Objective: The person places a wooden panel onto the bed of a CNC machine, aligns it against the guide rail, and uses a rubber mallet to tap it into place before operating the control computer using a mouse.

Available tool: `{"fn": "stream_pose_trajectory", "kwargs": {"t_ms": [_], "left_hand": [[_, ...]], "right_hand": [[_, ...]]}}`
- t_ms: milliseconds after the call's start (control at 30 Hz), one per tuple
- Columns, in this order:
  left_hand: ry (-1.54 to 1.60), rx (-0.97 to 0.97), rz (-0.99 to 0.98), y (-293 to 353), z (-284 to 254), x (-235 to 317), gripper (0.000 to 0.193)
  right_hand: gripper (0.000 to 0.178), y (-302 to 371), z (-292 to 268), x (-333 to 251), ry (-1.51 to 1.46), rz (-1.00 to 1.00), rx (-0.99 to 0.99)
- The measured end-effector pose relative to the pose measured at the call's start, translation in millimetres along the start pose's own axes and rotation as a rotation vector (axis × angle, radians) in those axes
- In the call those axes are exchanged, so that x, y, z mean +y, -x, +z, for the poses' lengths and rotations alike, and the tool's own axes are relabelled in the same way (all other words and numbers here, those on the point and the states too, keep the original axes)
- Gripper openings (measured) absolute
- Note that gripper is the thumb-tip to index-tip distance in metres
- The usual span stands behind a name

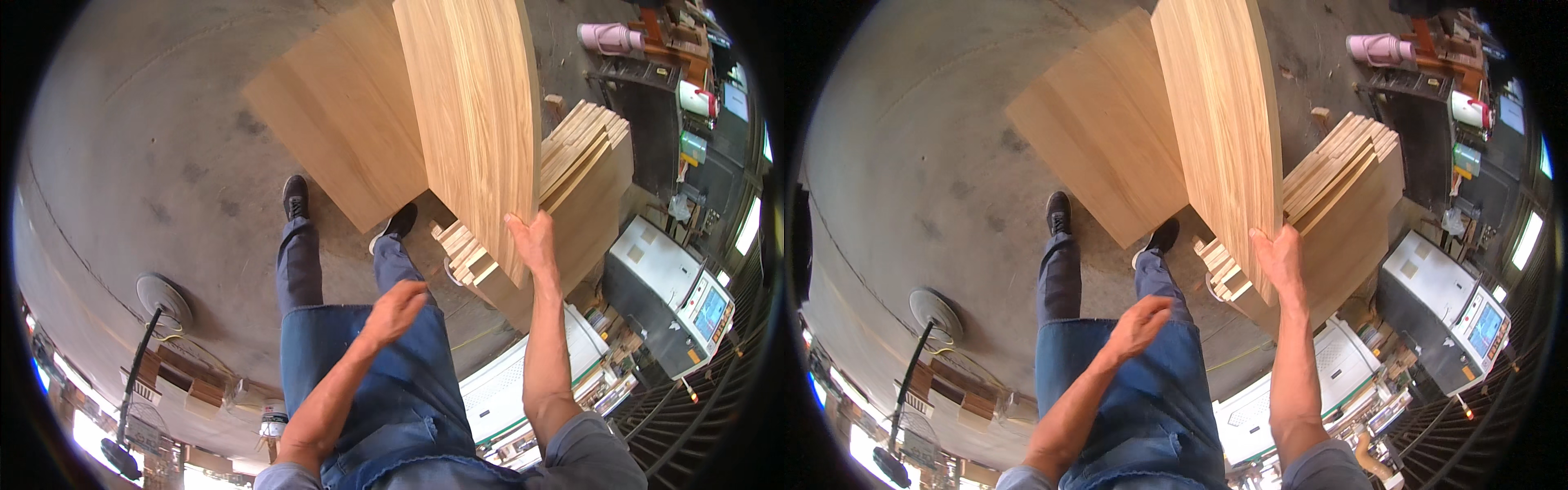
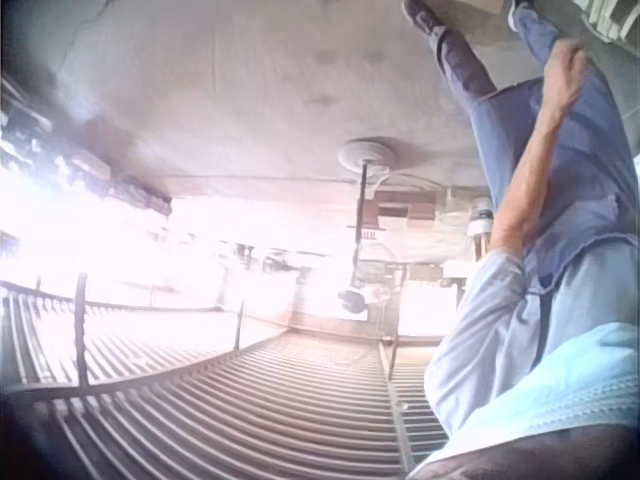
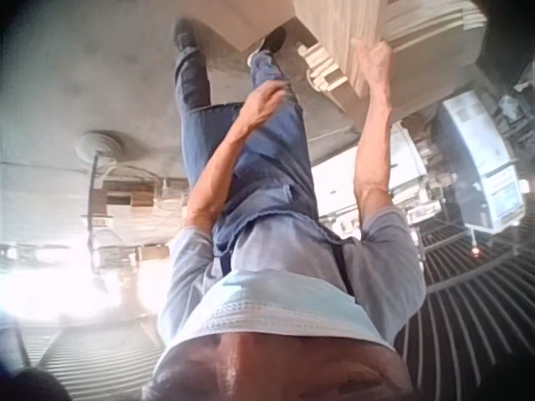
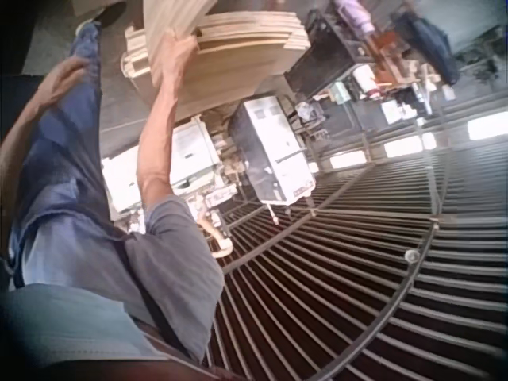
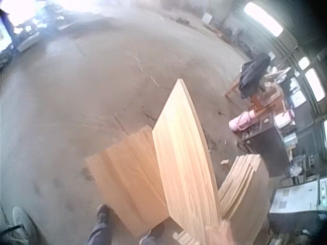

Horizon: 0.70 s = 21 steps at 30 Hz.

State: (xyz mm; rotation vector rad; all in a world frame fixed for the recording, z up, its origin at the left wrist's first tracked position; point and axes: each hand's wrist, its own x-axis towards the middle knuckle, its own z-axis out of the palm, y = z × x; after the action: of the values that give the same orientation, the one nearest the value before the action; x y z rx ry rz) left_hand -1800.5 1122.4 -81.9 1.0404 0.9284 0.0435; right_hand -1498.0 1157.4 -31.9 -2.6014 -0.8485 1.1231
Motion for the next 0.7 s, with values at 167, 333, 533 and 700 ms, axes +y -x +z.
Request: {"fn": "stream_pose_trajectory", "kwargs": {"t_ms": [167,333,533,700], "left_hand": [[0.613,0.117,-0.617,70.6,-26.1,-72.7,0.048],[1.115,0.207,-0.707,56.8,-30.7,-68.7,0.083],[1.184,0.011,-0.84,107.6,-25.2,-55.9,0.08],[0.952,0.028,-1.0,137.2,2.9,-57.3,0.083]], "right_hand": [[0.038,14.5,-60.0,-62.9,-0.246,-0.04,-0.063],[0.041,90.0,-131.7,-131.1,-0.474,-0.075,-0.166],[0.042,260.1,-158.7,-105.4,-0.517,0.122,-0.095],[0.044,384.9,-147.5,-45.0,-0.697,0.148,0.069]]}}
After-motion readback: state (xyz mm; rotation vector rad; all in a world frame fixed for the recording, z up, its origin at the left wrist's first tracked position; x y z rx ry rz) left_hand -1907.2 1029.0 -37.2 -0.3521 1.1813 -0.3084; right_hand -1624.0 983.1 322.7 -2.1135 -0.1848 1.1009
